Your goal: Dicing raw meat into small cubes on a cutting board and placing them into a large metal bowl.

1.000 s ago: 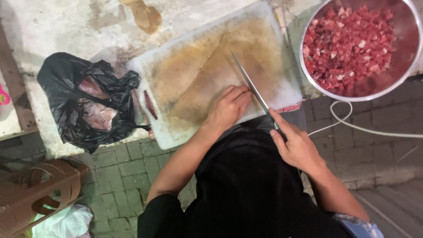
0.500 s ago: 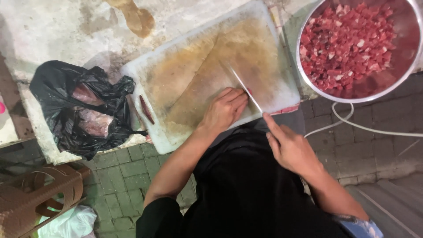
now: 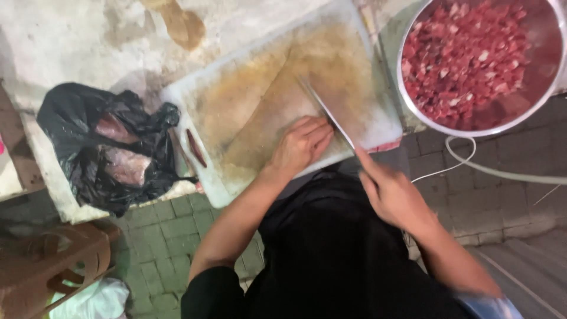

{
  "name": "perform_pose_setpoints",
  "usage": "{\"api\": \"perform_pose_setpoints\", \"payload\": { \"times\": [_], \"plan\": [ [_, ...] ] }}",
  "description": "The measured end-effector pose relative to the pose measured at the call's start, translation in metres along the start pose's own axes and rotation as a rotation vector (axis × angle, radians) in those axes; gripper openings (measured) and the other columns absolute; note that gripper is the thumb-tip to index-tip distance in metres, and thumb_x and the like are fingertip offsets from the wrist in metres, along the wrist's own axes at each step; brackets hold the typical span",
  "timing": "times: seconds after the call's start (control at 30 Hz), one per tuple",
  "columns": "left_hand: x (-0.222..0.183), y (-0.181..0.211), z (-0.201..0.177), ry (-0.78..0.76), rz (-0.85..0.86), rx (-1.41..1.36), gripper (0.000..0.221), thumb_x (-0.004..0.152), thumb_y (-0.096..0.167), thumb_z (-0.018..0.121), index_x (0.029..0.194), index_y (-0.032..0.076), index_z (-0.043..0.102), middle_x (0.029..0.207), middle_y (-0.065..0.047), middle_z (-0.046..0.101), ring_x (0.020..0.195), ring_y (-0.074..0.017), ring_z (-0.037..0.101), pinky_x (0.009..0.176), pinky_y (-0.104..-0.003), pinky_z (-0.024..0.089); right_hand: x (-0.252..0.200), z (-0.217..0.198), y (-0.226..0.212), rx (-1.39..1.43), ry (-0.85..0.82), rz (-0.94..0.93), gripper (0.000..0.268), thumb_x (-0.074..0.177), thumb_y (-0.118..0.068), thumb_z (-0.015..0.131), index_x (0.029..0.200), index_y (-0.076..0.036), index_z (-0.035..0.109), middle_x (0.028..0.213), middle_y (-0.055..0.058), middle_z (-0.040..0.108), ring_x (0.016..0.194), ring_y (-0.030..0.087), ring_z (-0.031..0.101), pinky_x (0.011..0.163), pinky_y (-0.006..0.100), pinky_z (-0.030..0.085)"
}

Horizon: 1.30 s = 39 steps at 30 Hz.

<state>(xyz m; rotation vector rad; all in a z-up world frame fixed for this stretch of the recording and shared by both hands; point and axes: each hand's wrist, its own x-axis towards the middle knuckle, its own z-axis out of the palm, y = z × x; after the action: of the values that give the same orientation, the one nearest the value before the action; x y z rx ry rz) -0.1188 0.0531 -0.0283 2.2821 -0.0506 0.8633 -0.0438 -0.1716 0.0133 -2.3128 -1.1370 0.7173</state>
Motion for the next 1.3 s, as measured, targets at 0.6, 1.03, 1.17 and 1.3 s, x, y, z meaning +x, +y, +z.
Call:
{"api": "perform_pose_setpoints", "payload": {
  "times": [0.6,1.03,1.17,1.3],
  "plan": [
    [-0.011,0.002,-0.001,0.073,-0.008,0.074,0.007,0.091,0.01,0.067,0.094,0.004,0.071,0.089,-0.01,0.066,0.076,-0.0272,0.067,0.069,-0.033,0.058,0.017,-0.001,-0.009,0.013,0.136,-0.094,0.052,0.096,-0.023,0.055,0.147,-0.024,0.05,0.113,0.018,0.07,0.094,0.038,0.069,0.075,0.048,0.057],
    [-0.004,0.004,-0.008,0.051,0.002,0.06,0.007,0.092,0.008,0.065,0.09,0.002,0.069,0.087,-0.012,0.064,0.07,-0.0291,0.064,0.065,-0.034,0.056,-0.02,0.008,0.004,-0.168,0.089,-0.048,0.053,0.092,-0.025,0.058,0.144,-0.029,0.053,0.092,0.015,0.073,0.074,0.038,0.071,0.059,0.05,0.057],
    [-0.008,0.0,-0.005,0.034,0.014,0.08,0.008,0.092,0.01,0.064,0.091,0.003,0.069,0.087,-0.011,0.064,0.071,-0.0284,0.065,0.065,-0.033,0.056,0.008,0.012,-0.007,-0.209,0.137,-0.114,0.052,0.094,-0.023,0.056,0.146,-0.029,0.051,0.087,0.015,0.071,0.069,0.038,0.07,0.057,0.049,0.057],
    [-0.007,0.003,-0.006,0.04,0.01,0.107,0.009,0.092,0.011,0.064,0.09,0.004,0.069,0.088,-0.011,0.064,0.071,-0.0283,0.065,0.065,-0.033,0.056,-0.016,0.008,0.007,-0.285,0.115,-0.115,0.054,0.091,-0.025,0.057,0.145,-0.031,0.052,0.088,0.012,0.071,0.072,0.036,0.071,0.058,0.047,0.058]
  ]
}}
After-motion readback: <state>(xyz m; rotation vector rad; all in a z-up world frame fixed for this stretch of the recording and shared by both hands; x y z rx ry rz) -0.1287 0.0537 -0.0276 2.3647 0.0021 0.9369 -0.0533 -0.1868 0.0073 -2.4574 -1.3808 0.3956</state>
